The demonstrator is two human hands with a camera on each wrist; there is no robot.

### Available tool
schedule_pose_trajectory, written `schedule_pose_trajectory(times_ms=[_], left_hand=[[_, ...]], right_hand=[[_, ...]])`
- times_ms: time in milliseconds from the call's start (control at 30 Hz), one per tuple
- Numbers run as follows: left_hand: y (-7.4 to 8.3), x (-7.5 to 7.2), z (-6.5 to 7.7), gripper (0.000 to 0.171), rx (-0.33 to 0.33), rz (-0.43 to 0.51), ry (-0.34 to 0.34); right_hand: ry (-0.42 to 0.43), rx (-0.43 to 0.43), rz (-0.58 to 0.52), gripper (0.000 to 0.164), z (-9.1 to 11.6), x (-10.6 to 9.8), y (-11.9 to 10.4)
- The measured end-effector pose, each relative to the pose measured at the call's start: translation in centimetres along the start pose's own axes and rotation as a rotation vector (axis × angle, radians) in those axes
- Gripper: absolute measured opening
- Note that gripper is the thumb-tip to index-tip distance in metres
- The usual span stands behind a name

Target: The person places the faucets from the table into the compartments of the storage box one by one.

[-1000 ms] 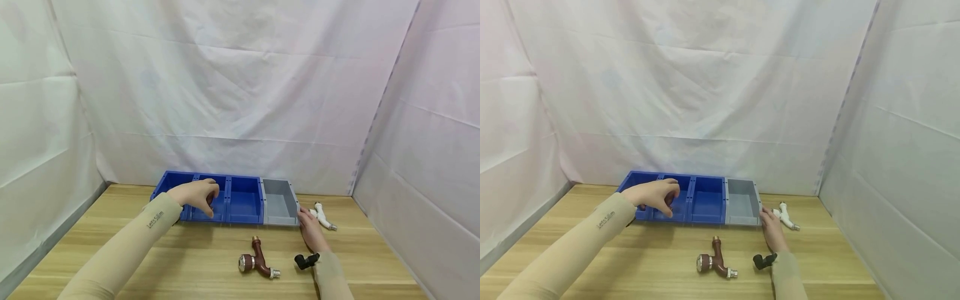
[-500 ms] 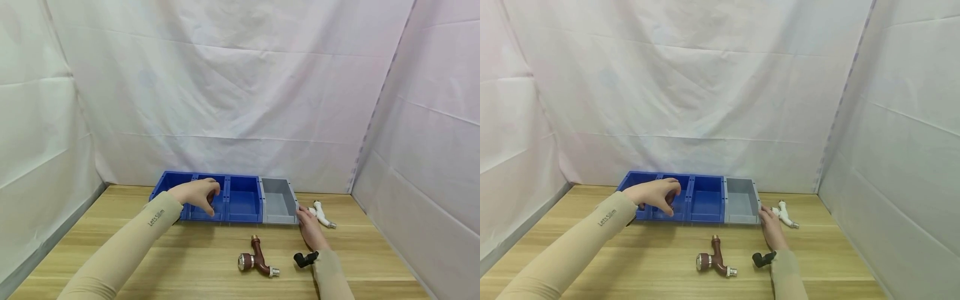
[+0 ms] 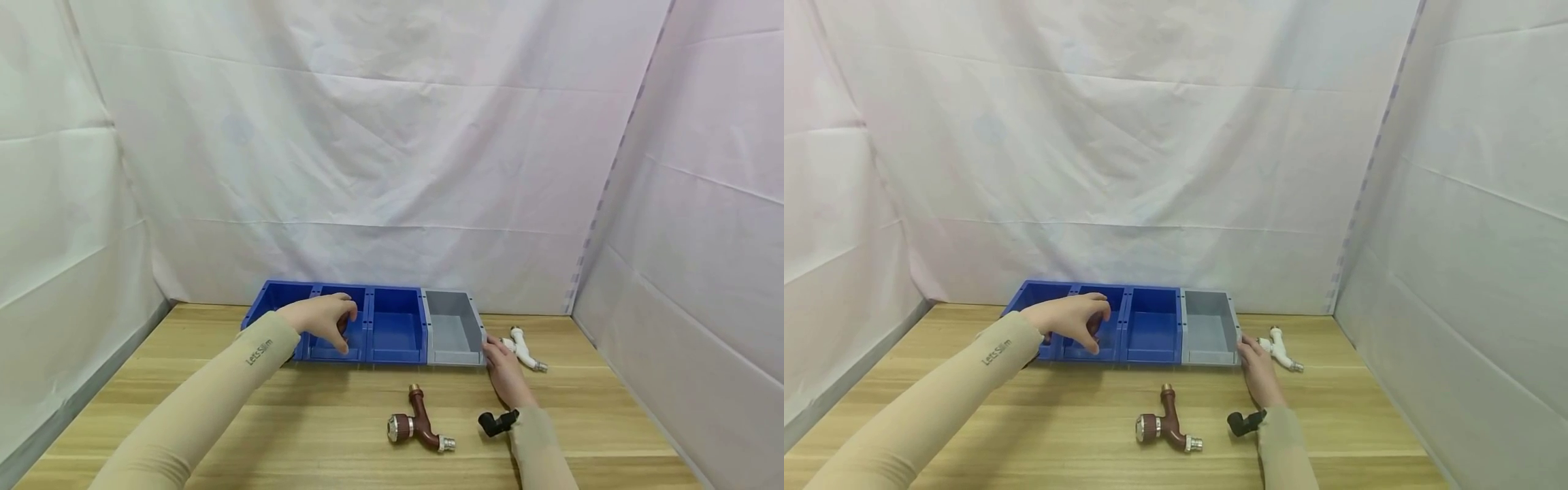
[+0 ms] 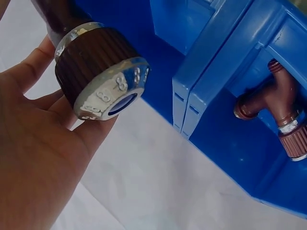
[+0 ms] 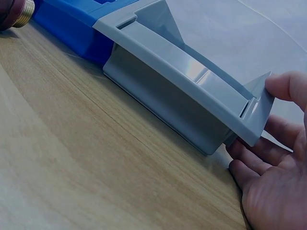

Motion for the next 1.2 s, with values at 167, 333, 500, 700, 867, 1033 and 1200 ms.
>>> schedule_pose_trajectory(times_ms=[167,333,500,700,867,1033,1200], left_hand=[[-0.4,0.6,-0.1,0.042,-0.001,0.016,-0.008],[-0.7,0.8,0.0,0.049,-0.008,0.018,0.003],[-0.7,0.6,-0.3,0.054,-0.020,0.000,0.014],[-0.6,0.4,-0.8,0.060,-0.009,-0.024,0.016],[-0.5,0.1,-1.1,0.060,-0.015,-0.045,0.016],[-0.3,-0.3,-1.2,0.058,-0.008,-0.052,0.019],[-0.2,-0.3,-1.4,0.060,-0.016,-0.044,0.020]], right_hand=[[-0.003,0.017,0.005,0.055,0.4,0.2,0.5],[-0.015,0.029,-0.012,0.058,0.5,0.6,0.7],[-0.007,0.011,-0.012,0.056,0.3,0.5,0.3],[-0.001,0.018,0.009,0.058,0.5,0.1,0.2],[-0.002,0.022,0.003,0.061,0.6,-0.3,0.1],[0.017,0.026,-0.012,0.061,0.5,-0.6,-0.1],[0.014,0.034,-0.004,0.060,0.5,-0.7,-0.2]])
Point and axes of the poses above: each hand's wrist, its own z-axis away from the middle knuckle, its own x-axis out of the palm, y = z × x, the point moved 4 cm from there along -z, towards the middle knuckle, and after that the axes turned 1 degree about z, right-handed, at the moved point
